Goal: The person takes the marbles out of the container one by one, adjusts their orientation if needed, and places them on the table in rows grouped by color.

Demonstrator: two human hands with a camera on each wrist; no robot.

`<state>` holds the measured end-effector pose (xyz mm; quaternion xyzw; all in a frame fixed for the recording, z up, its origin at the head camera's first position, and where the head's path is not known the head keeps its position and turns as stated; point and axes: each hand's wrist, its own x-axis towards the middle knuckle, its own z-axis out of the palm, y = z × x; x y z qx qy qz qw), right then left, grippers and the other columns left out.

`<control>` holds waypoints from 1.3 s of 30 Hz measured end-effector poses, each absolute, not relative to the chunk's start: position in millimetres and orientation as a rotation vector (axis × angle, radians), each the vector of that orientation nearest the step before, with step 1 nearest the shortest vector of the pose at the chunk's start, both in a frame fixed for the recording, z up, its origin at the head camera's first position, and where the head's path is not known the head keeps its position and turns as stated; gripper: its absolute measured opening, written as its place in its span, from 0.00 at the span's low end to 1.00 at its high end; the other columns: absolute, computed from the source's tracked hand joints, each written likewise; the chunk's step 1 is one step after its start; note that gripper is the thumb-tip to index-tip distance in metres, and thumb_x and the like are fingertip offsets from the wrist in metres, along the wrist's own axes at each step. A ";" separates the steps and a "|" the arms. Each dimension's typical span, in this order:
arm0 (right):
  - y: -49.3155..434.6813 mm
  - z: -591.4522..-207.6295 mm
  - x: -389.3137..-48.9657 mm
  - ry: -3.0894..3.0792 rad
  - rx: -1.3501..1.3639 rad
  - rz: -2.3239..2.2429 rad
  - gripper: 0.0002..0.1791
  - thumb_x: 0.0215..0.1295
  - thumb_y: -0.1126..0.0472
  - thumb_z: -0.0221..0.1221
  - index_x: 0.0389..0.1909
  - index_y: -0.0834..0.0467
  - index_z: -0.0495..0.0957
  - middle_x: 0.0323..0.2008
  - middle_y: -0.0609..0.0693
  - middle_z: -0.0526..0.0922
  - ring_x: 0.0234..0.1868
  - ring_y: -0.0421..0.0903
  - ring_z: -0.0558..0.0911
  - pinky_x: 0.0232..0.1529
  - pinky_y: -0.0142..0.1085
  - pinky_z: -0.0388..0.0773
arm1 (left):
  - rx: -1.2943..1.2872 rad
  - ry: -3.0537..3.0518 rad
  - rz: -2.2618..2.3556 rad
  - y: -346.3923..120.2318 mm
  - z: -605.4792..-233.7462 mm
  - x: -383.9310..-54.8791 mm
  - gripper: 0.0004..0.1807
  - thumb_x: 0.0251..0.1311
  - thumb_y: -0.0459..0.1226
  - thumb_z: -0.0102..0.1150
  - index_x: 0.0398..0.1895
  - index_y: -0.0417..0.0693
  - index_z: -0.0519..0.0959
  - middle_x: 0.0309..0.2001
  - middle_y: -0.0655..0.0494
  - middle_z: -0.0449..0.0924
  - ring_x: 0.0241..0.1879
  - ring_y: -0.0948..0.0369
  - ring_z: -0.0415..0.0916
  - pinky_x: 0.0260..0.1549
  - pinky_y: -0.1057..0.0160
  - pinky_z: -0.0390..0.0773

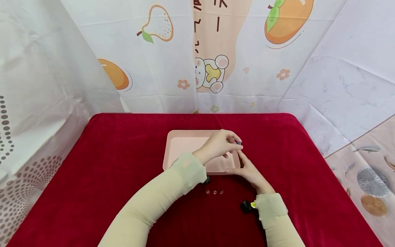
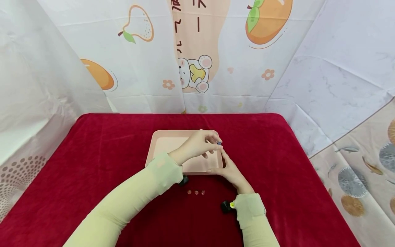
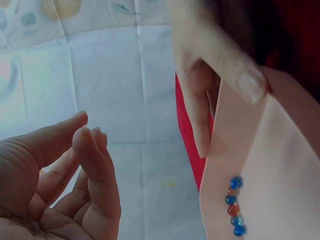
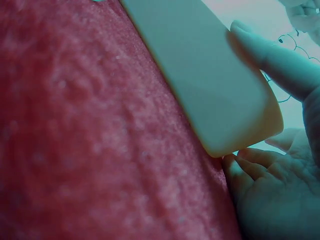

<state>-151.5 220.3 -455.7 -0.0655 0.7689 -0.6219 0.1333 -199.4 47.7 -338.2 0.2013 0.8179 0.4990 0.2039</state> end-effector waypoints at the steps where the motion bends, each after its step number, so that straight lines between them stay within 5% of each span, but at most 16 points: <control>1: 220.3 -455.9 -151.4 2.228 -0.193 -1.809 0.56 0.60 0.60 0.68 0.80 0.47 0.39 0.80 0.43 0.40 0.79 0.52 0.41 0.74 0.64 0.38 | 0.572 2.273 1.398 47.5 -337.6 -197.0 0.11 0.60 0.38 0.69 0.45 0.48 0.84 0.34 0.54 0.84 0.35 0.48 0.84 0.23 0.64 0.83; 11: 221.7 -457.7 -150.9 2.201 -0.279 -1.839 0.49 0.61 0.62 0.67 0.78 0.48 0.50 0.78 0.44 0.47 0.77 0.48 0.47 0.74 0.59 0.44 | 0.692 2.262 1.398 44.4 -344.5 -177.1 0.09 0.59 0.38 0.69 0.42 0.48 0.85 0.31 0.59 0.82 0.27 0.55 0.82 0.21 0.64 0.82; 14: 222.2 -458.7 -152.5 2.154 -0.408 -1.882 0.48 0.62 0.65 0.65 0.78 0.50 0.50 0.71 0.50 0.65 0.69 0.41 0.66 0.70 0.46 0.63 | 0.705 2.270 1.347 44.3 -351.2 -169.2 0.08 0.58 0.40 0.70 0.40 0.51 0.84 0.30 0.62 0.82 0.23 0.56 0.81 0.21 0.66 0.81; 18: 224.9 -458.8 -152.1 2.171 -0.401 -1.870 0.52 0.64 0.64 0.63 0.80 0.56 0.40 0.68 0.60 0.66 0.53 0.34 0.75 0.50 0.30 0.77 | 0.728 2.268 1.310 43.7 -358.4 -159.3 0.07 0.59 0.39 0.69 0.39 0.50 0.84 0.28 0.62 0.82 0.20 0.57 0.80 0.20 0.66 0.80; 21: 227.4 -458.0 -150.4 2.222 -0.337 -1.825 0.54 0.66 0.60 0.62 0.79 0.58 0.32 0.77 0.61 0.49 0.64 0.41 0.67 0.58 0.32 0.71 | 0.721 2.251 1.301 41.5 -361.9 -153.2 0.07 0.59 0.38 0.69 0.39 0.50 0.84 0.28 0.61 0.82 0.26 0.51 0.83 0.20 0.63 0.81; 26: 227.3 -457.4 -150.4 2.214 -0.312 -1.812 0.53 0.67 0.59 0.62 0.80 0.54 0.33 0.80 0.58 0.36 0.78 0.57 0.44 0.72 0.51 0.53 | 0.713 2.220 1.282 35.7 -366.2 -144.7 0.06 0.60 0.39 0.68 0.39 0.51 0.84 0.28 0.63 0.82 0.31 0.46 0.83 0.20 0.63 0.81; 33: 226.1 -456.8 -150.8 2.177 -0.263 -1.823 0.54 0.65 0.62 0.63 0.80 0.51 0.34 0.80 0.56 0.36 0.78 0.57 0.45 0.64 0.30 0.62 | 0.723 2.219 1.239 27.7 -377.9 -132.9 0.07 0.58 0.42 0.70 0.37 0.52 0.84 0.27 0.59 0.86 0.19 0.58 0.80 0.17 0.65 0.79; 39: 222.0 -454.4 -149.5 2.162 -0.172 -1.827 0.58 0.60 0.61 0.66 0.80 0.45 0.35 0.80 0.52 0.44 0.76 0.56 0.55 0.71 0.50 0.57 | 0.718 2.203 1.213 23.7 -392.0 -122.8 0.05 0.57 0.40 0.71 0.33 0.52 0.83 0.25 0.55 0.86 0.18 0.57 0.79 0.15 0.66 0.78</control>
